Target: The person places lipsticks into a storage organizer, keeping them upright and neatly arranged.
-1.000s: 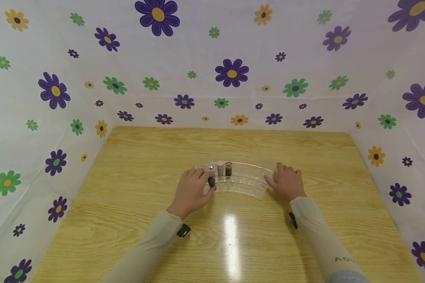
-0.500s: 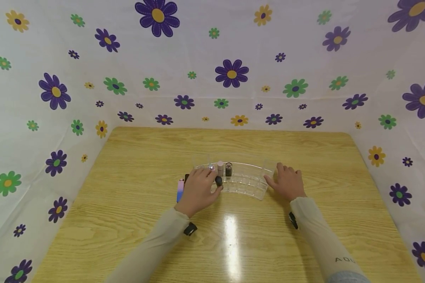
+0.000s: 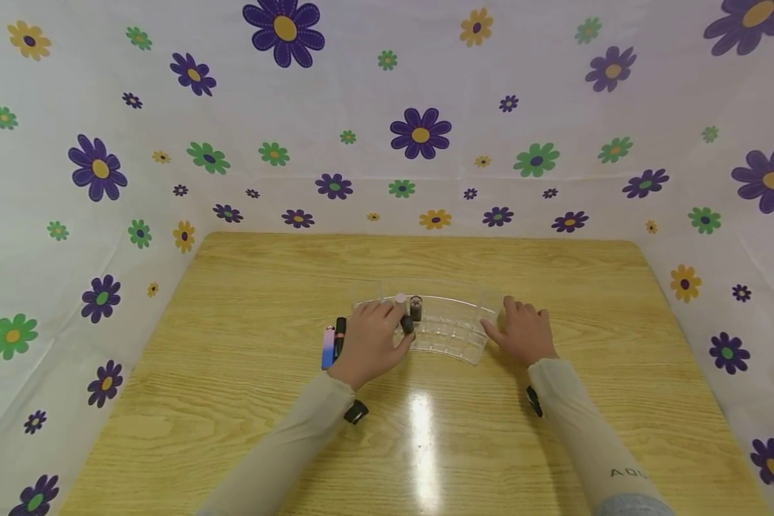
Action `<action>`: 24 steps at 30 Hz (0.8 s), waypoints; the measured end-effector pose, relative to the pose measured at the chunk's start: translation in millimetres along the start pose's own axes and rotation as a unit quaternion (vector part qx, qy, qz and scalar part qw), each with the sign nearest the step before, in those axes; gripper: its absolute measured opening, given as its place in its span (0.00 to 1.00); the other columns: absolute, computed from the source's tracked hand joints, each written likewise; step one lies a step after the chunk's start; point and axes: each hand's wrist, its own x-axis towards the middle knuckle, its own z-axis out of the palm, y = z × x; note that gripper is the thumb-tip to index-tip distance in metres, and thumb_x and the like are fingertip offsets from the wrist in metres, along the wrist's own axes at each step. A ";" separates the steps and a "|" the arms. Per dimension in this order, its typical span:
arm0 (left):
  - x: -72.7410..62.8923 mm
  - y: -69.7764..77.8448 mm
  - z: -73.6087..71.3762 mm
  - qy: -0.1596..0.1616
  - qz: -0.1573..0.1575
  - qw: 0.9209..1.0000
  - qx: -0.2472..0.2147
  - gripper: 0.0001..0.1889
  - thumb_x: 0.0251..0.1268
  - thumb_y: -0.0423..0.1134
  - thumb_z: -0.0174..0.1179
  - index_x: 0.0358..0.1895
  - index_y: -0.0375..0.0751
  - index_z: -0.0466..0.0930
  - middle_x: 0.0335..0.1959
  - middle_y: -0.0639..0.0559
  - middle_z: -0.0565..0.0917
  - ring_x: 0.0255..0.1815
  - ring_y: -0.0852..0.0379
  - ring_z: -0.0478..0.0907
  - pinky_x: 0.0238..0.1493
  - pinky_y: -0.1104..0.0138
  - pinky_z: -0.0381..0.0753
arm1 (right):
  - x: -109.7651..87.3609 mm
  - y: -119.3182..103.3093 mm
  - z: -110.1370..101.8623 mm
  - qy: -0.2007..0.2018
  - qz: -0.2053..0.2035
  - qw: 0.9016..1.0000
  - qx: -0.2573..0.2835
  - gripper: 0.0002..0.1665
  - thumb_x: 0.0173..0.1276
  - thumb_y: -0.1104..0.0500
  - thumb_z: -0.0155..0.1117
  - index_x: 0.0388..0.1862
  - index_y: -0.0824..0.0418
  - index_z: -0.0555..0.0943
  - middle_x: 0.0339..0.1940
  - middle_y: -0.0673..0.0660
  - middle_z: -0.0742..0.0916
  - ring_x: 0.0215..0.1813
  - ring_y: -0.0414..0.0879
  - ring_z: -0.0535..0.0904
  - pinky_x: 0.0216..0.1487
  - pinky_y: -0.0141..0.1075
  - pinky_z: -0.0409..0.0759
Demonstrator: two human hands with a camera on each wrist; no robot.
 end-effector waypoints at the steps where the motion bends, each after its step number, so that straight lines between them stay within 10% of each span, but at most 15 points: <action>1: 0.7 0.4 -0.6 -0.001 -0.001 1.000 0.001 0.16 0.57 0.51 0.60 0.45 0.46 0.79 0.41 0.54 0.84 0.44 0.55 0.79 0.52 0.61 0.76 | -0.1 -0.4 -0.5 -0.001 0.000 1.000 0.000 0.39 0.66 0.37 0.51 0.55 0.72 0.68 0.44 0.72 0.83 0.43 0.65 0.80 0.45 0.61 0.73; 24: 19.2 10.5 11.4 0.009 0.000 1.000 -0.014 0.15 0.59 0.50 0.58 0.44 0.46 0.80 0.38 0.54 0.86 0.37 0.58 0.81 0.45 0.63 0.79 | 1.6 3.5 3.1 -0.003 0.002 1.000 0.002 0.40 0.66 0.36 0.50 0.56 0.71 0.67 0.43 0.72 0.83 0.43 0.65 0.80 0.45 0.60 0.72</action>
